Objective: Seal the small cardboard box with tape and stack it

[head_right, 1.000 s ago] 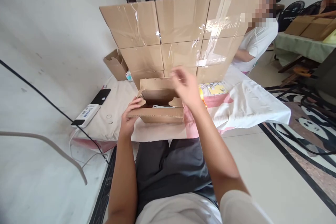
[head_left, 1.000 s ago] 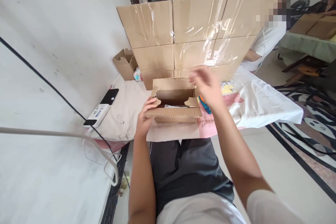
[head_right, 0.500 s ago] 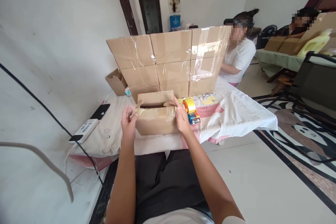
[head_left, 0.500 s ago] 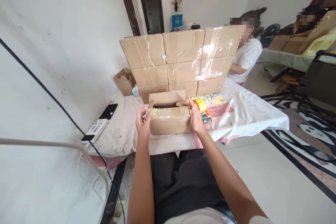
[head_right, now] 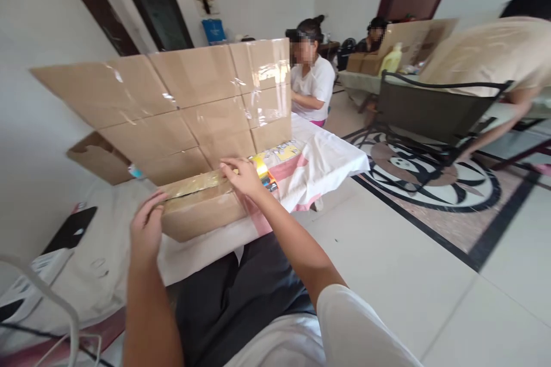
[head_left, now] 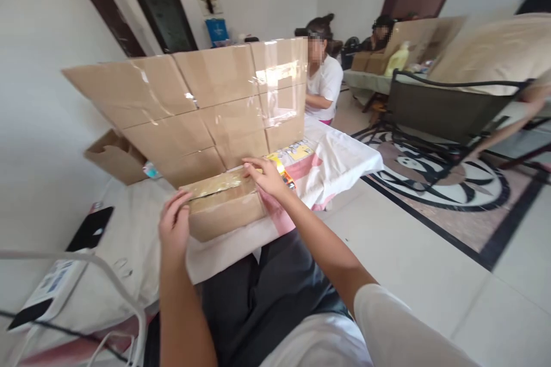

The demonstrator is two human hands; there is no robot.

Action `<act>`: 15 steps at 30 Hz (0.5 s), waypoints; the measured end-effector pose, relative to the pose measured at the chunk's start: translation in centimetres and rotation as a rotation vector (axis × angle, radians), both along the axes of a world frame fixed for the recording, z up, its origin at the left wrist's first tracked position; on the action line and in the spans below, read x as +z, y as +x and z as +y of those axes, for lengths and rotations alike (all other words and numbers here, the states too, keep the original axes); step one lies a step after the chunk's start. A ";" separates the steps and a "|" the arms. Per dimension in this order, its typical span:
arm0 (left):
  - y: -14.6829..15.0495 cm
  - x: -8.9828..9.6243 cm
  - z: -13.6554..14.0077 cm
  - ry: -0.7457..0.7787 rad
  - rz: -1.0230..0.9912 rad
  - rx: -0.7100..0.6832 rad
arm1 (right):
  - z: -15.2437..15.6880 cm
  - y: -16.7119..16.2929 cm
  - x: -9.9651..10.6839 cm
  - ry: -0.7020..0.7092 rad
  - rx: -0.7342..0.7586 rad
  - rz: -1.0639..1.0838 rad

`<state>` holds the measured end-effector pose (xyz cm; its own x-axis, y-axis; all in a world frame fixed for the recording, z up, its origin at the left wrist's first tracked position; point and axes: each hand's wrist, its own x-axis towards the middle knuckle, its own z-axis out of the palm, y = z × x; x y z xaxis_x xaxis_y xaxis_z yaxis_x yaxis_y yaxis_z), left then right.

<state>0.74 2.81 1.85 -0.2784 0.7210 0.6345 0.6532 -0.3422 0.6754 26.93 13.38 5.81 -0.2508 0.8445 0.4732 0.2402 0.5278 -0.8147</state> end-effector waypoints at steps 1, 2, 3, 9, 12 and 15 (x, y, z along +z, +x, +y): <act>0.1 0.7 -0.2 -0.042 0.102 0.030 | -0.2 0.9 0.0 0.031 -0.025 -0.030; 0.3 1.4 -0.4 -0.084 0.215 0.083 | -0.4 1.9 0.0 0.049 -0.088 -0.058; 0.8 2.1 -0.6 -0.126 0.318 0.139 | -0.4 2.9 -0.2 0.052 -0.194 -0.094; 4.1 3.4 -0.4 -0.205 0.641 0.043 | 1.6 8.0 -4.3 -0.385 -0.427 -0.389; 4.4 3.5 0.2 -0.301 0.675 0.072 | 2.1 8.1 -6.7 -0.441 -0.293 -0.368; 4.3 3.6 0.4 -0.315 0.696 0.074 | 2.4 7.4 -7.7 -0.287 -0.373 -0.325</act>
